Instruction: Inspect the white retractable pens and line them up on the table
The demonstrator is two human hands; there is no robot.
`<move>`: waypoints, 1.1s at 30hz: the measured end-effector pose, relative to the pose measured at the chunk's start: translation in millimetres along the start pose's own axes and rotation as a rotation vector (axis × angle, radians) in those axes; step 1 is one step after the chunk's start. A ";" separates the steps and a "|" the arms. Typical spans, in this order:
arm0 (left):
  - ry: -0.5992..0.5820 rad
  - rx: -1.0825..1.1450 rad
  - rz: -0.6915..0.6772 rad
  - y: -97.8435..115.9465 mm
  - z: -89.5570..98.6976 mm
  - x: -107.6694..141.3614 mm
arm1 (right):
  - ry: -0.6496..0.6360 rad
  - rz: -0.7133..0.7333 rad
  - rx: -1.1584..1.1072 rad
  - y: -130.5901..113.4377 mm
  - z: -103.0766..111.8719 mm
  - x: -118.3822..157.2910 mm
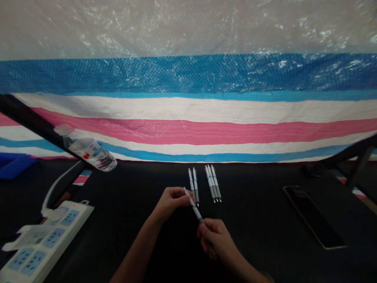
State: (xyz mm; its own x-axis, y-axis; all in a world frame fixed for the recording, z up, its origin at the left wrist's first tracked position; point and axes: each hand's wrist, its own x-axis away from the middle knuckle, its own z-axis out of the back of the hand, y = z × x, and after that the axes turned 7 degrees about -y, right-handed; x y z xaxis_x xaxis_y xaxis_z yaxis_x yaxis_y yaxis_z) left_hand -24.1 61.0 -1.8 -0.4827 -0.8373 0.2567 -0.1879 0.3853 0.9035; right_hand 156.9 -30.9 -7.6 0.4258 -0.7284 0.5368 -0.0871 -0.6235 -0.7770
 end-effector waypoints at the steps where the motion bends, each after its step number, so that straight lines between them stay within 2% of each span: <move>1: 0.000 -0.004 0.002 0.6 0.4 0.2 | 0.016 0.006 0.010 -0.4 -0.8 0.3; 4: 0.001 0.033 0.004 3.3 2.5 0.3 | -0.005 0.062 -0.014 -3.1 -3.5 1.4; 6: 0.022 0.091 -0.004 5.7 3.6 0.0 | -0.080 0.074 -0.138 -4.6 -4.7 1.7; 8: 0.048 0.148 -0.015 8.1 4.1 -0.6 | -0.155 0.025 -0.298 -4.7 -4.4 1.0; 11: 0.060 0.205 -0.038 9.5 3.8 -2.2 | -0.185 -0.026 -0.418 -2.9 -1.1 -1.5; 17: 0.042 0.212 -0.049 6.4 1.7 -5.0 | -0.295 -0.067 -0.397 -5.9 5.5 -1.5; 33: 0.077 0.180 -0.053 4.4 2.9 -5.2 | -0.299 -0.063 -0.353 -14.8 11.2 2.3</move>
State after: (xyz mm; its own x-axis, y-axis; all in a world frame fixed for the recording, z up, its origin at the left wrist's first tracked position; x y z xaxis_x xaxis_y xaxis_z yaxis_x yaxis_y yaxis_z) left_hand -24.9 68.2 -0.1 -0.4021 -0.8830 0.2420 -0.3644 0.3968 0.8425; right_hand 169.2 -20.2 1.5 0.6764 -0.6045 0.4208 -0.3317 -0.7601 -0.5587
